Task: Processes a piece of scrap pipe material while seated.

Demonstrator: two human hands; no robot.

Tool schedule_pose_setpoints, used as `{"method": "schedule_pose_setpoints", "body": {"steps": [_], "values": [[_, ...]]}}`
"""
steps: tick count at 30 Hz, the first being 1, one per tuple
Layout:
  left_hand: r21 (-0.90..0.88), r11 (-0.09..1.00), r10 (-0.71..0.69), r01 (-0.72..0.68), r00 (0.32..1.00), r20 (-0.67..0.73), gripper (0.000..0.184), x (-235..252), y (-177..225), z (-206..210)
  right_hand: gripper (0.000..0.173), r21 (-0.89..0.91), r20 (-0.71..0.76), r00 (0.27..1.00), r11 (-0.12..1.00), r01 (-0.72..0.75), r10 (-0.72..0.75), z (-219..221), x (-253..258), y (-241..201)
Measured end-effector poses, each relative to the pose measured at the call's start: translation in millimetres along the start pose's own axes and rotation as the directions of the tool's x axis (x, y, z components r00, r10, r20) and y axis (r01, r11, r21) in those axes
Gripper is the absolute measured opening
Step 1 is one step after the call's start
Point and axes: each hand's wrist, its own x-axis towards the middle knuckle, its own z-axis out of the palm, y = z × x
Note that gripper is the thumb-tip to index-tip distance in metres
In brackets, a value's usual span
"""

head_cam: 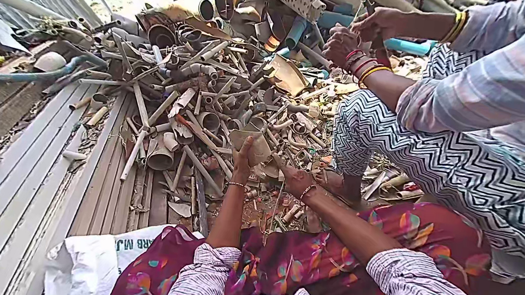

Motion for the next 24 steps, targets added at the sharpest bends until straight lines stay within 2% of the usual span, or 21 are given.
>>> {"method": "schedule_pose_setpoints", "body": {"steps": [3,6,8,12,14,16,19,22,24], "values": [[-0.020,0.999,0.036,-0.036,0.999,-0.003,0.076,-5.1,6.1,-4.2,0.077,-0.041,0.086,0.996,0.999,-0.027,0.031,-4.4,-8.4,-8.3],[-0.099,0.994,0.036,-0.037,0.999,-0.015,0.059,-8.7,17.3,-2.5,0.073,-0.038,0.026,1.000,0.999,-0.009,0.010,-6.2,-12.5,-9.2],[-0.116,0.993,0.009,-0.016,0.998,-0.066,0.059,-14.1,18.3,-1.0,0.079,-0.073,0.121,0.992,0.997,-0.027,0.036,-7.7,-12.2,-7.7],[-0.143,0.990,-0.025,0.008,0.993,-0.115,0.061,-16.7,26.5,-1.1,0.073,-0.084,0.066,0.996,0.995,-0.046,0.052,-31.6,-28.0,-22.5],[-0.020,1.000,-0.003,0.000,0.990,-0.144,0.074,-17.6,35.7,-8.6,0.072,-0.098,0.058,0.994,0.991,-0.091,0.097,-59.6,-43.4,-31.2],[0.145,0.988,0.079,-0.056,0.985,-0.156,0.089,-6.2,51.9,-22.2,0.073,-0.146,0.022,0.991,0.981,-0.129,0.134,-85.9,-60.1,-26.8],[0.375,0.903,0.263,-0.209,0.960,-0.099,0.099,13.5,101.8,-46.1,0.067,-0.116,-0.175,0.976,0.981,-0.154,0.133,-121.1,-94.4,-7.3],[0.613,0.718,0.408,-0.330,0.913,0.013,0.108,16.2,154.3,-73.5,0.058,0.016,-0.399,0.917,1.000,0.011,-0.004,-140.4,-116.0,13.3],[0.692,0.624,0.441,-0.363,0.895,0.072,0.109,-4.2,179.9,-85.1,0.060,0.091,-0.471,0.879,0.986,0.137,-0.078,-141.3,-121.2,20.1]]}}
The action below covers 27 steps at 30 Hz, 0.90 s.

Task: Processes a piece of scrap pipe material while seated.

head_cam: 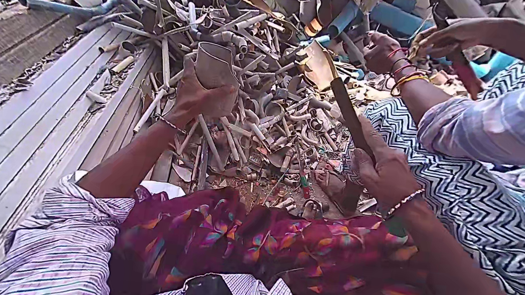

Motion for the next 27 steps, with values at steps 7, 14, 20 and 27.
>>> {"method": "schedule_pose_setpoints", "body": {"steps": [7,14,20,27], "values": [[-0.027,0.995,-0.095,0.094,0.995,-0.024,0.106,-87.0,2.5,-37.3,0.058,0.039,-0.185,0.967,0.982,0.187,-0.177,33.6,8.1,21.7],[-0.012,0.967,-0.253,0.255,0.964,0.078,0.120,-111.8,-41.0,-24.7,0.054,-0.069,-0.058,0.979,0.979,0.191,-0.195,34.1,17.4,31.7],[-0.036,0.976,-0.200,0.214,0.952,0.234,0.101,-98.6,-20.4,-10.6,0.058,-0.003,0.114,0.993,1.000,-0.006,0.007,6.0,51.4,67.0],[-0.170,0.965,-0.129,0.198,0.928,0.350,0.099,-85.2,8.8,21.7,0.038,0.383,0.462,0.883,0.880,-0.282,0.082,110.2,32.1,133.9]]}}
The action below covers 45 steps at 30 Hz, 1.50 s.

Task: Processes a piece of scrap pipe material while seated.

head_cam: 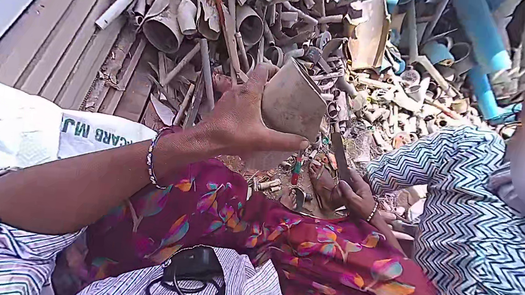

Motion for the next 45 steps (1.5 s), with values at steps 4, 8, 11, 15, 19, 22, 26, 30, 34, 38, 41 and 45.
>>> {"method": "schedule_pose_setpoints", "body": {"steps": [4,8,11,15,19,22,26,30,34,38,41,45], "values": [[-0.034,0.999,0.043,-0.041,0.996,0.077,0.101,1.9,22.1,8.7,0.033,0.268,-0.016,0.999,0.963,0.040,-0.037,17.2,-48.3,-5.8],[-0.074,0.983,0.171,-0.168,0.985,0.036,0.101,4.3,33.4,19.1,0.029,0.296,-0.132,0.990,0.955,-0.011,0.053,9.9,-95.4,-65.8],[-0.067,0.981,0.186,-0.184,0.982,0.025,0.102,5.0,38.0,24.0,0.029,0.293,-0.119,0.990,0.955,-0.042,0.080,14.4,-122.2,-84.7],[-0.058,0.985,0.163,-0.160,0.986,0.043,0.105,8.5,43.2,30.0,0.032,0.315,-0.130,0.982,0.945,-0.087,0.134,19.0,-141.1,-89.0],[-0.030,0.988,0.153,-0.151,0.987,0.056,0.105,11.1,38.3,38.5,0.028,0.426,-0.214,0.960,0.902,-0.075,0.181,31.0,-142.6,-89.6],[-0.020,0.990,0.142,-0.141,0.988,0.068,0.103,9.7,37.5,36.2,0.032,0.464,-0.215,0.958,0.883,-0.070,0.190,32.7,-131.2,-87.2],[-0.016,0.992,0.123,-0.123,0.991,0.044,0.099,11.7,31.1,31.7,0.031,0.488,-0.171,0.985,0.870,0.068,0.018,19.5,-106.7,-36.7],[-0.007,0.996,0.089,-0.089,0.995,0.051,0.099,18.5,28.0,29.9,0.022,0.520,-0.193,0.916,0.755,0.399,-0.352,16.0,-79.1,32.8],[-0.010,0.997,0.077,-0.077,0.993,0.085,0.099,20.9,29.8,28.6,0.022,0.423,-0.148,0.958,0.891,-0.163,0.246,22.7,-85.3,-62.1],[-0.029,0.997,0.077,-0.074,0.992,0.096,0.098,22.5,30.2,26.2,0.023,0.454,-0.141,0.970,0.883,-0.115,0.199,24.8,-77.8,-64.7],[-0.036,0.996,0.082,-0.078,0.991,0.107,0.097,21.6,27.3,25.0,0.017,0.431,-0.075,0.993,0.901,-0.046,0.086,16.4,-71.2,-54.9],[-0.014,0.998,0.058,-0.057,0.995,0.085,0.097,17.8,24.3,20.0,0.023,0.496,-0.073,0.993,0.867,-0.049,0.098,7.7,-61.3,-65.7]]}}
